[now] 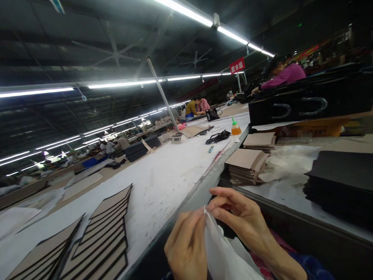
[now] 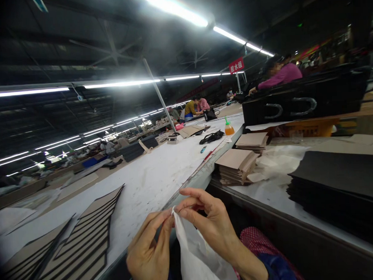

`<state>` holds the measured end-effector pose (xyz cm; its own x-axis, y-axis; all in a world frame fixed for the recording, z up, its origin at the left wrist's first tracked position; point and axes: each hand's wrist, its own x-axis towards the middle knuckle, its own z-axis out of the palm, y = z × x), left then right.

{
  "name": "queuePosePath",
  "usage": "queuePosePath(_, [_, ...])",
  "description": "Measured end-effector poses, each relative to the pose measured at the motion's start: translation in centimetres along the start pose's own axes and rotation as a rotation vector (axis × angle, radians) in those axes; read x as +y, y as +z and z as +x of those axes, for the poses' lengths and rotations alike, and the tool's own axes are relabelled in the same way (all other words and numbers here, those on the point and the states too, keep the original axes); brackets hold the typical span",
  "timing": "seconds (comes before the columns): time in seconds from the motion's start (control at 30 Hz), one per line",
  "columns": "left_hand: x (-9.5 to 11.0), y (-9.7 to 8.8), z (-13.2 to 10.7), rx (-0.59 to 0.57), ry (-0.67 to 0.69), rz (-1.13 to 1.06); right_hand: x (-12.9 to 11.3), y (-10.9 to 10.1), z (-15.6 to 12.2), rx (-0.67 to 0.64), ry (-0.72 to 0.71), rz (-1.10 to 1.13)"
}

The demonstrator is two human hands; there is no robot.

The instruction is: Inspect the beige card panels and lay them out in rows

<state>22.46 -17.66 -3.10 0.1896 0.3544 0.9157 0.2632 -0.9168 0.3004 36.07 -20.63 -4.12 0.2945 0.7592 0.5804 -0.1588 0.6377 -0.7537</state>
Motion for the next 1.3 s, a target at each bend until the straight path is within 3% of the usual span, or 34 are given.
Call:
queuePosePath(0.1, [0.2, 0.5, 0.1, 0.026, -0.001, 0.030, 0.0, 0.2, -0.2, 0.042, -0.197, -0.261])
queuePosePath(0.23, [0.3, 1.0, 0.2, 0.117, 0.107, 0.138, -0.1, 0.2, -0.2, 0.024, -0.429, -0.535])
queuePosePath(0.37, [-0.1, 0.9, 0.5, 0.019, 0.184, 0.250, 0.0, -0.2, 0.0, -0.044, -0.569, -0.684])
queuePosePath(0.6, [-0.9, 0.3, 0.9, -0.146, 0.174, 0.201, 0.5, -1.0, 0.1, -0.113, -0.563, -0.751])
queuePosePath(0.9, [-1.1, 0.0, 1.0, -0.233, 0.077, 0.088, 0.0, -1.0, -0.1, -0.136, -0.551, -0.755])
queuePosePath(1.3, [-0.9, 0.7, 1.2, -0.188, 0.055, 0.095, -0.2, -1.2, -0.2, -0.137, -0.543, -0.816])
